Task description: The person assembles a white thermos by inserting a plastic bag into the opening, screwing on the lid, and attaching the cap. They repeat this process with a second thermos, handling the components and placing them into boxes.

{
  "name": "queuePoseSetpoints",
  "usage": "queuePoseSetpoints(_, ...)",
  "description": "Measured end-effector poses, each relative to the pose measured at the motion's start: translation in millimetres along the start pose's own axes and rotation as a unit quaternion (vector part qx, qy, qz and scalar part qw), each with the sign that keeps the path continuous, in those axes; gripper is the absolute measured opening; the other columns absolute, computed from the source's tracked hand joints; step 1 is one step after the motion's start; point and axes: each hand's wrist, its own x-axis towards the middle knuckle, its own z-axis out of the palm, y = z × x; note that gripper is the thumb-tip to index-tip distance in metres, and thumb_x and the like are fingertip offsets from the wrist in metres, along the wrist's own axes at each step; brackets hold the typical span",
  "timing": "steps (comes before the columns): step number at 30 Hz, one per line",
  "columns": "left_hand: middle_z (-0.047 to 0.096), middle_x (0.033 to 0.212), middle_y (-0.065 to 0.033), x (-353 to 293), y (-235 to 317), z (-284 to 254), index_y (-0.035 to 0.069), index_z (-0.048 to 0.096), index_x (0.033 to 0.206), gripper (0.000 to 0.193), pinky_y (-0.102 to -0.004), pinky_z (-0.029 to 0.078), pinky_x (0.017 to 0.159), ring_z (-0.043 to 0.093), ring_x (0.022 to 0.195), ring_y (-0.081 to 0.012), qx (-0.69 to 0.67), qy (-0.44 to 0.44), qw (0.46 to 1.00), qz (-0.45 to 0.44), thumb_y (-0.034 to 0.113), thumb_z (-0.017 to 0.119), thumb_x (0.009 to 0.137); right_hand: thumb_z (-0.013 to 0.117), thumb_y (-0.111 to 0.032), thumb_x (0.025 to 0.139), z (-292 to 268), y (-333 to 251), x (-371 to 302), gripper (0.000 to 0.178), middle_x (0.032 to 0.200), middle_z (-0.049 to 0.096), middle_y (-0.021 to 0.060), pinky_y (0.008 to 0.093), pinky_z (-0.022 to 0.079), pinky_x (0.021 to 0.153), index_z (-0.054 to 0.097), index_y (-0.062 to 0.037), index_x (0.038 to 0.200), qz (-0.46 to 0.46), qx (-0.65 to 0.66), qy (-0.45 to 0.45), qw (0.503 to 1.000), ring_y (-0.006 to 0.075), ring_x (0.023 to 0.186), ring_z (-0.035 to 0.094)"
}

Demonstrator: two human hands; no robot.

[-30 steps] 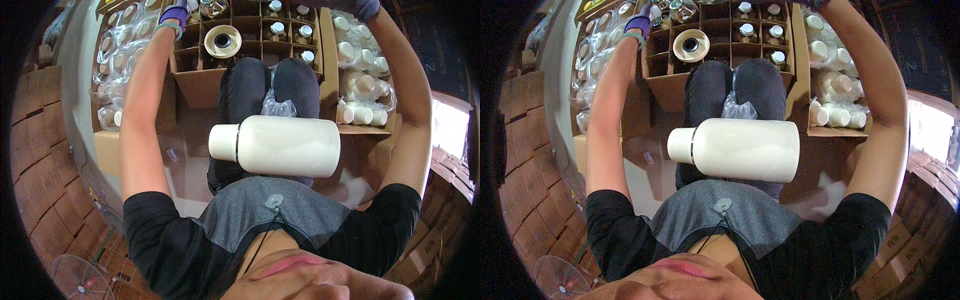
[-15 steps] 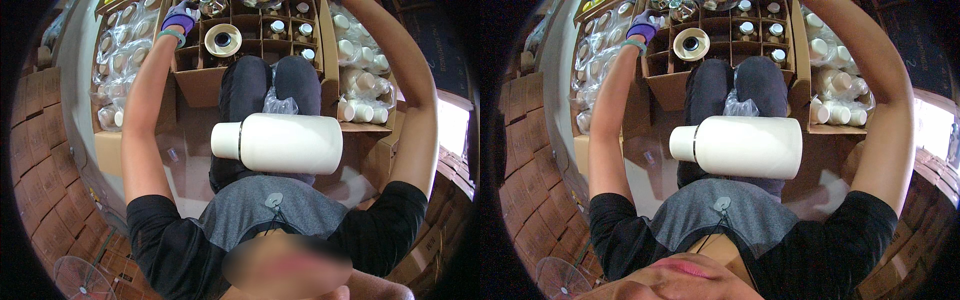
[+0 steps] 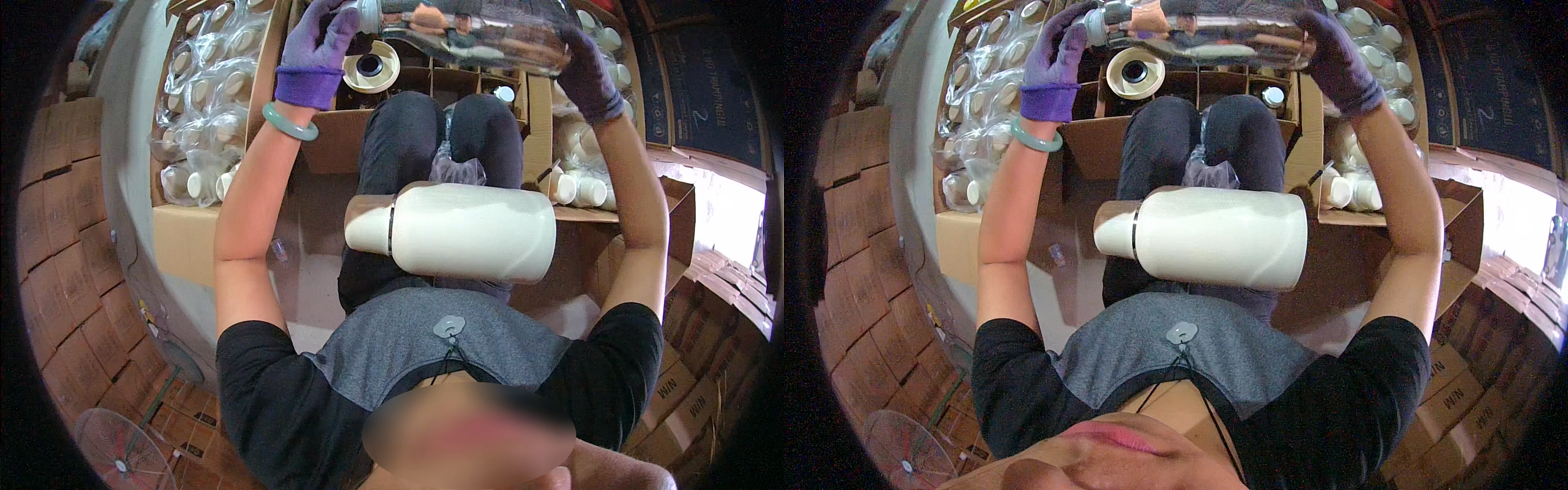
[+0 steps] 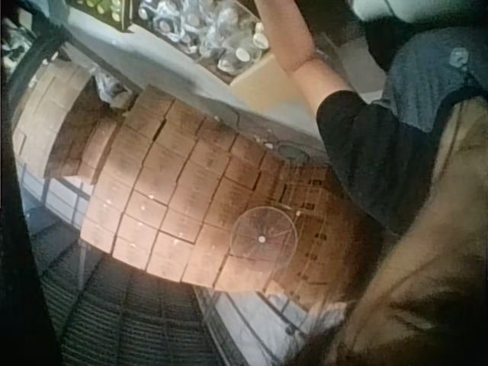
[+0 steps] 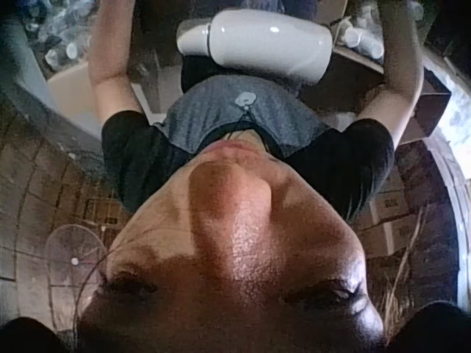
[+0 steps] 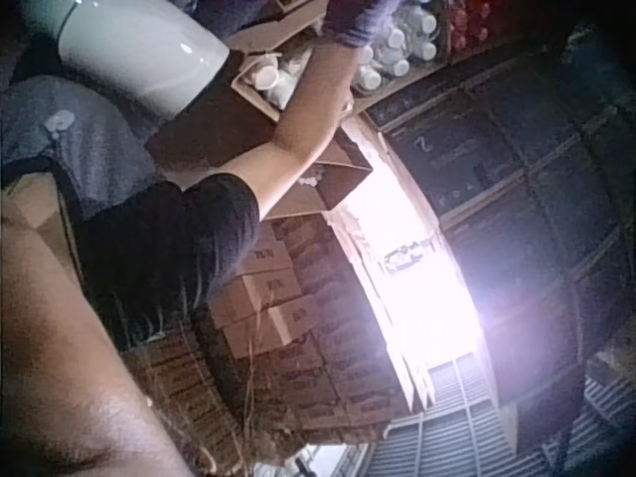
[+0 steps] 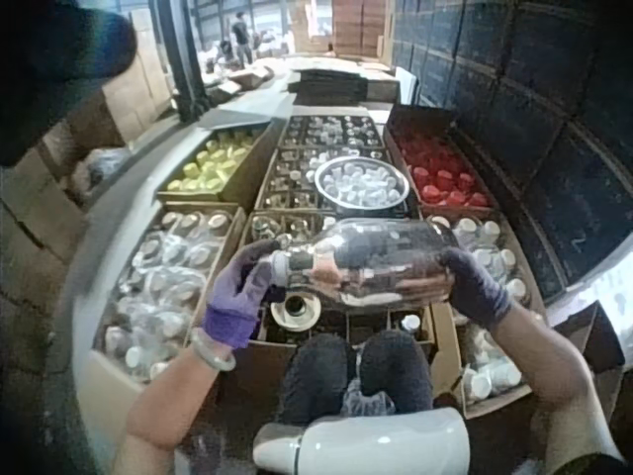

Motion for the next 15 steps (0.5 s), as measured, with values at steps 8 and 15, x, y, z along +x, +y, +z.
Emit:
queuePoseSetpoints(8, 0.067, 0.108, -0.0155, -47, 59, 26, -0.004, 0.063, 0.115, 0.025, -0.0345, 0.051, 0.088, 0.066, 0.098, -0.028, 0.337, -0.028, 0.881, 0.33, 0.008, 0.056, 0.094, 0.069, 0.004, 0.079, -9, -7, -121, 0.043, 0.119, 0.06, 0.0173, 0.0393, 0.049, 0.091, 0.058, -0.0048, 0.119, -0.007, -0.161, 0.06, 0.985, 0.0304, 0.11, 0.059)
queuePoseSetpoints(15, 0.038, 0.147, -0.0254, -162, 23, -13, -0.002, 0.03, 0.148, 0.116, -0.0461, 0.036, 0.111, 0.042, 0.132, -0.0425, 0.415, -0.359, 0.83, 0.104, 0.052, 0.085, 0.061, 0.059, -0.04, 0.088, -58, -51, -227, 0.05, 0.11, 0.065, 0.0105, 0.0463, 0.049, 0.096, 0.061, 0.0006, 0.116, 0.34, 0.357, 0.32, 0.809, 0.0251, 0.1, 0.062)
